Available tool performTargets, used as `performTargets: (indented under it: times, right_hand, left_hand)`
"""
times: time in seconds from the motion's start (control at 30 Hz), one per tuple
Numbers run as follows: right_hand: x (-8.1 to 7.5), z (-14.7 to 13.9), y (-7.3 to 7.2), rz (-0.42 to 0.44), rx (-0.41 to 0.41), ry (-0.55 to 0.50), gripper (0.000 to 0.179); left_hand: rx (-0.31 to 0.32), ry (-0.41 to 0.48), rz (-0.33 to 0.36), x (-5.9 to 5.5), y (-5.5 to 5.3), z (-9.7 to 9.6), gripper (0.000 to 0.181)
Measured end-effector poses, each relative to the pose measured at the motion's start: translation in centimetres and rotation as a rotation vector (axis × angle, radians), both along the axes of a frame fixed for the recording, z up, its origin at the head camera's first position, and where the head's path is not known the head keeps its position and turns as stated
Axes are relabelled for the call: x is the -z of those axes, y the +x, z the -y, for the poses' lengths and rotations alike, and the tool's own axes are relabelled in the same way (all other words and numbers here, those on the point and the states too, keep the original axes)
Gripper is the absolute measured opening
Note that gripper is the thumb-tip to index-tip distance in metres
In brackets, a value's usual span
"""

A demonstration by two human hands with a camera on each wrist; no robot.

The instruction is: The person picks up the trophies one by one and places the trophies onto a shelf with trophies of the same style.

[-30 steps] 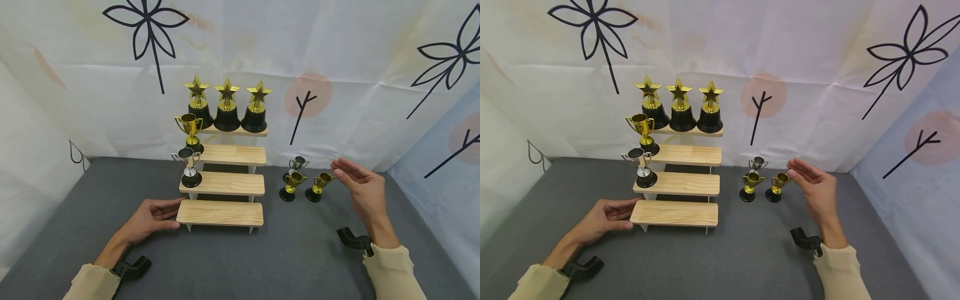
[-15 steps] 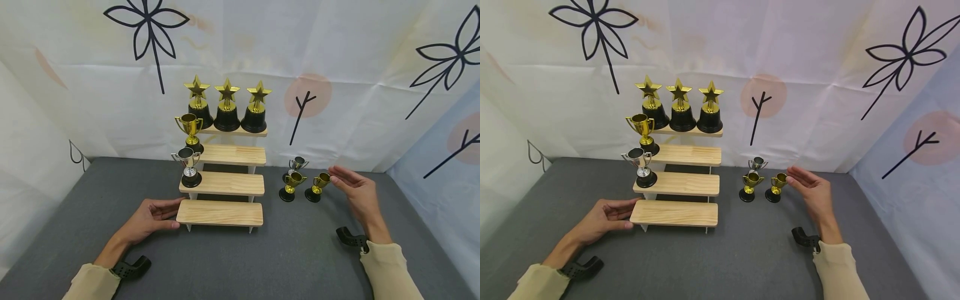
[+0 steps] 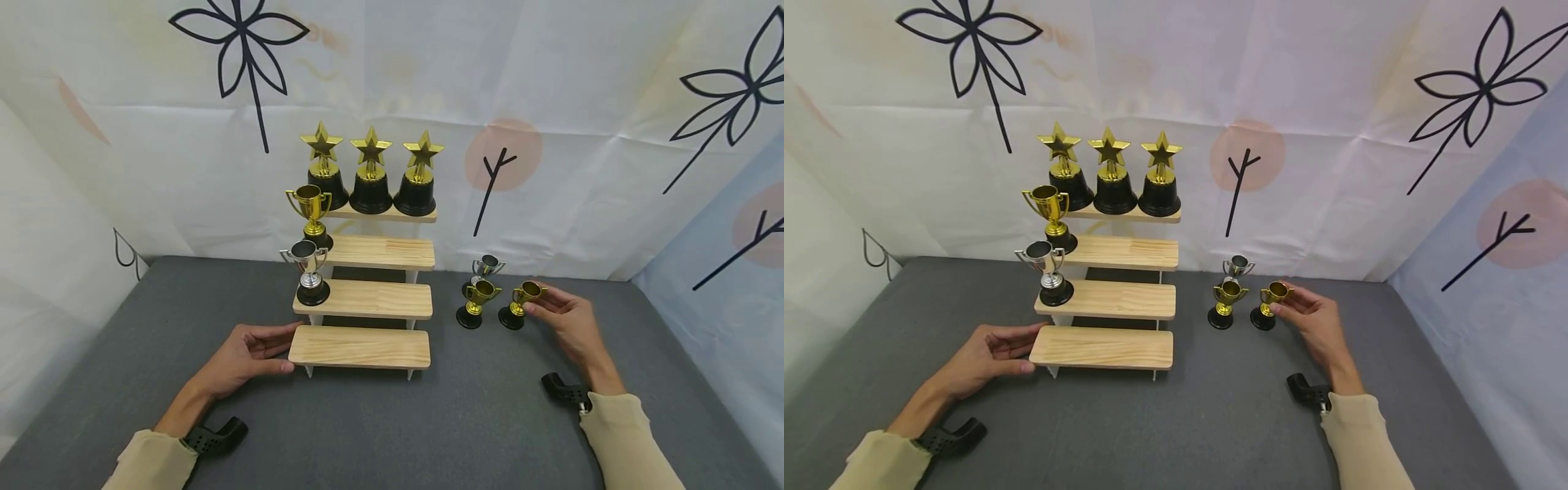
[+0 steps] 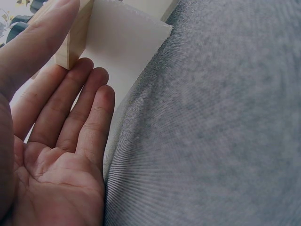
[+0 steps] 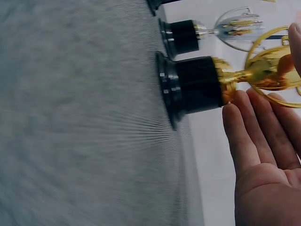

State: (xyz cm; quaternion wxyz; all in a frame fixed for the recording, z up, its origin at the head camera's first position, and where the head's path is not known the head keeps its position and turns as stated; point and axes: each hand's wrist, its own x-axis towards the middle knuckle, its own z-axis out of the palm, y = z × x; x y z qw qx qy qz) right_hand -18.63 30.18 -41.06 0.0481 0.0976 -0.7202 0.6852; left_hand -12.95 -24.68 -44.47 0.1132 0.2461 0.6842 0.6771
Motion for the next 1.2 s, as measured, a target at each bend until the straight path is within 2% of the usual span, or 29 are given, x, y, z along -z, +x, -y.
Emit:
performTargets:
  times: [0.17,0.7,1.2]
  right_hand:
    - [0.6,0.1,-0.1,0.016,-0.024,-0.003,0.036]
    - [1.7,-0.2,-0.4,0.022,-0.086,0.020,0.040]
    - [2.1,-0.2,-0.3,0.048,-0.068,0.058,0.045]
  left_hand:
    - [0.001,0.002,0.001,0.0,0.0,-0.1,0.066]
    - [-0.006,-0.007,0.000,-0.2,0.0,0.0,0.066]
    - [-0.012,-0.015,-0.001,-0.1,0.0,0.0,0.066]
